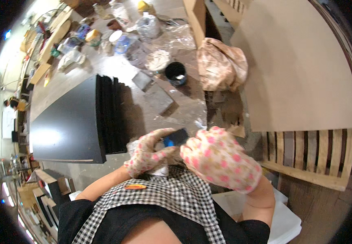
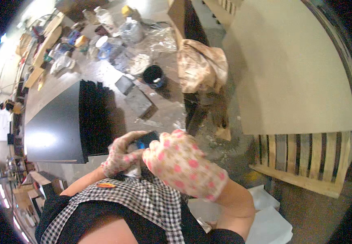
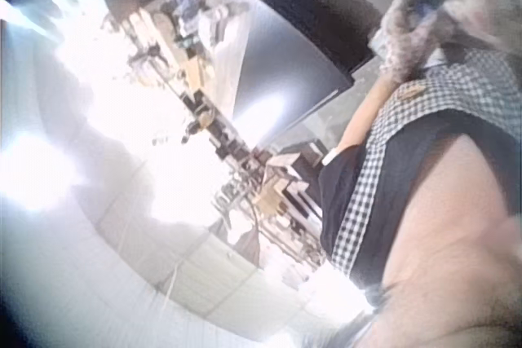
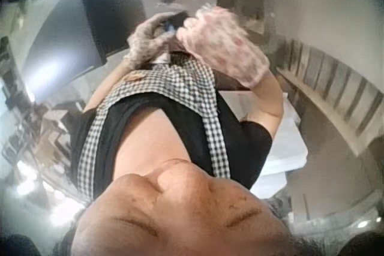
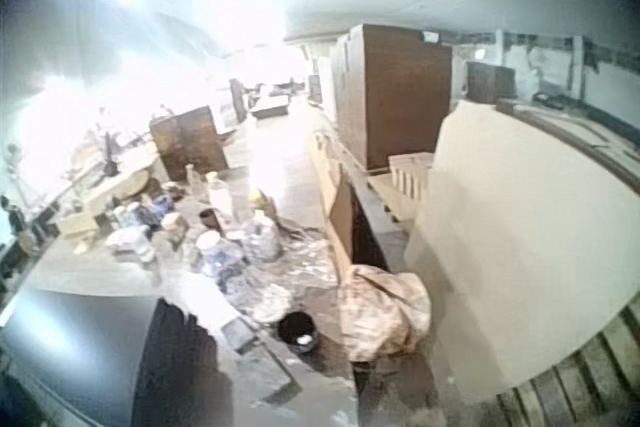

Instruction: The person wipes the edges and surfaces of stacked black wooden panels with a cloth, then applies a dark liquid finish to the edges using a small brush. The person continues wiping and handling the panels, then hands one panel to a coworker.

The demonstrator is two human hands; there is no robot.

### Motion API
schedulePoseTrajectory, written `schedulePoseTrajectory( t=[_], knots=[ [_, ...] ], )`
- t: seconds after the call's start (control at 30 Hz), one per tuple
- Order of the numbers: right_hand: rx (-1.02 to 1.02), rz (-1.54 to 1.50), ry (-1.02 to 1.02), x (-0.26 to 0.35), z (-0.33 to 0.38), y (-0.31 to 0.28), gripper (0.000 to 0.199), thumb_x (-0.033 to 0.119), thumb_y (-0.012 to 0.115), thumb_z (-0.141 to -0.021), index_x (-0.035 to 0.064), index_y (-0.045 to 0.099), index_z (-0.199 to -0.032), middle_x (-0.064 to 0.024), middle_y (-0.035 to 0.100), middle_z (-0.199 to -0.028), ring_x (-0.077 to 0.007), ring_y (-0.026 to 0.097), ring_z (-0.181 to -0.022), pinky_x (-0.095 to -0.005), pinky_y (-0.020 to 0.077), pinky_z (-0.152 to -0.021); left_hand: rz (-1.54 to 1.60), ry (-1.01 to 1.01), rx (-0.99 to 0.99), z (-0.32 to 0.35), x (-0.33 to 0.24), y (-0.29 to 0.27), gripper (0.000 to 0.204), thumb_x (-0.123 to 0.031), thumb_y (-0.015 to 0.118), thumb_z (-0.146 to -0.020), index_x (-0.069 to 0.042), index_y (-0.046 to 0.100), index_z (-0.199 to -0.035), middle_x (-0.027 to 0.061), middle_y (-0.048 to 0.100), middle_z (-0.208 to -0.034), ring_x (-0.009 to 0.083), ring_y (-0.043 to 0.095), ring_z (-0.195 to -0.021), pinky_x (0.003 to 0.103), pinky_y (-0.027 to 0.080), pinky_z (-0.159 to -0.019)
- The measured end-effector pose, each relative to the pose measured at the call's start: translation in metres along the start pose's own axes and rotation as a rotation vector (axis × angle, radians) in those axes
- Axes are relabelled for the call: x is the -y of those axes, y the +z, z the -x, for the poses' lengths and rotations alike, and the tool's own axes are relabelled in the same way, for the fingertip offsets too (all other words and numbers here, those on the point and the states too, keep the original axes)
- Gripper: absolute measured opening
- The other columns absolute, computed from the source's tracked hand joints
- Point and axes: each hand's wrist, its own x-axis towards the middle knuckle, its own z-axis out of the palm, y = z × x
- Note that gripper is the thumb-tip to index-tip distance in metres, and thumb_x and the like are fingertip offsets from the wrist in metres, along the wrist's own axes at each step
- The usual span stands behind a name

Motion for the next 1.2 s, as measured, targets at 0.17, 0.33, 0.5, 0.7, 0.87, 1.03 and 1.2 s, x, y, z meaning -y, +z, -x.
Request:
schedulePoseTrajectory(
  t=[0.17, 0.33, 0.5, 0.7, 0.87, 1.03, 1.2],
  knots=[
    [-0.072, -0.069, 0.087, -0.005, 0.005, 0.043, 0.011, 0.020, 0.064, -0.076, 0.0137, 0.063, -0.084, -0.0036, 0.061, -0.077, -0.0212, 0.063, -0.078, -0.0373, 0.0480, -0.070, -0.035, 0.028, -0.135, 0.003, 0.007, -0.008, 0.049, -0.018, 0.077, -0.084, 0.001, 0.060, -0.126, 0.0155, 0.070, -0.113, 0.0204, 0.065, -0.106, 0.034, 0.049, -0.095],
    [0.268, -0.081, 0.158, -0.009, -0.011, 0.049, 0.012, 0.020, 0.064, -0.077, 0.0132, 0.070, -0.086, -0.0068, 0.070, -0.083, -0.0230, 0.070, -0.080, -0.0396, 0.0522, -0.060, 0.006, 0.028, -0.218, 0.001, 0.006, -0.020, 0.044, -0.009, 0.073, -0.083, 0.001, 0.060, -0.124, 0.0070, 0.068, -0.109, 0.0125, 0.061, -0.102, 0.029, 0.048, -0.092],
    [0.390, -0.046, 0.204, -0.013, -0.031, 0.056, 0.013, 0.019, 0.063, -0.081, 0.0123, 0.074, -0.085, -0.0076, 0.073, -0.083, -0.0249, 0.072, -0.078, -0.0396, 0.0554, -0.061, 0.014, 0.117, -0.300, 0.000, 0.003, -0.028, 0.048, -0.019, 0.076, -0.082, 0.000, 0.062, -0.123, 0.0123, 0.071, -0.107, 0.0177, 0.066, -0.100, 0.032, 0.050, -0.091],
    [0.459, -0.124, 0.184, -0.021, -0.054, 0.080, 0.015, 0.018, 0.063, -0.079, 0.0119, 0.075, -0.087, -0.0091, 0.074, -0.087, -0.0266, 0.073, -0.080, -0.0408, 0.0571, -0.064, -0.320, 0.320, -0.329, -0.009, -0.024, -0.041, 0.054, -0.012, 0.079, -0.076, -0.002, 0.059, -0.126, 0.0122, 0.068, -0.108, 0.0241, 0.067, -0.094, 0.035, 0.053, -0.084],
    [0.295, -0.260, 0.044, -0.007, -0.071, 0.143, 0.018, 0.023, 0.063, -0.083, 0.0104, 0.074, -0.091, -0.0126, 0.074, -0.092, -0.0298, 0.072, -0.087, -0.0414, 0.0562, -0.076, -0.623, 0.728, -0.236, -0.035, -0.073, -0.014, 0.061, -0.018, 0.075, -0.071, -0.007, 0.057, -0.128, 0.0158, 0.065, -0.105, 0.0352, 0.067, -0.086, 0.044, 0.054, -0.072],
    [-0.283, -0.370, -0.135, 0.020, -0.078, 0.162, 0.022, 0.027, 0.063, -0.085, 0.0089, 0.072, -0.092, -0.0154, 0.072, -0.091, -0.0320, 0.069, -0.091, -0.0421, 0.0533, -0.084, -0.706, 0.425, -0.147, -0.052, -0.054, -0.015, 0.047, -0.025, 0.069, -0.084, -0.008, 0.053, -0.125, 0.0167, 0.061, -0.100, 0.0358, 0.065, -0.079, 0.046, 0.052, -0.066],
    [0.136, -0.536, 0.020, -0.006, -0.054, 0.124, 0.026, 0.029, 0.060, -0.081, 0.0055, 0.070, -0.084, -0.0193, 0.069, -0.083, -0.0390, 0.067, -0.081, -0.0493, 0.0530, -0.078, -0.150, 0.080, -0.292, -0.034, -0.003, -0.045, 0.047, -0.016, 0.073, -0.086, -0.001, 0.057, -0.127, 0.0117, 0.068, -0.107, 0.0189, 0.064, -0.095, 0.033, 0.052, -0.084]
  ],
)
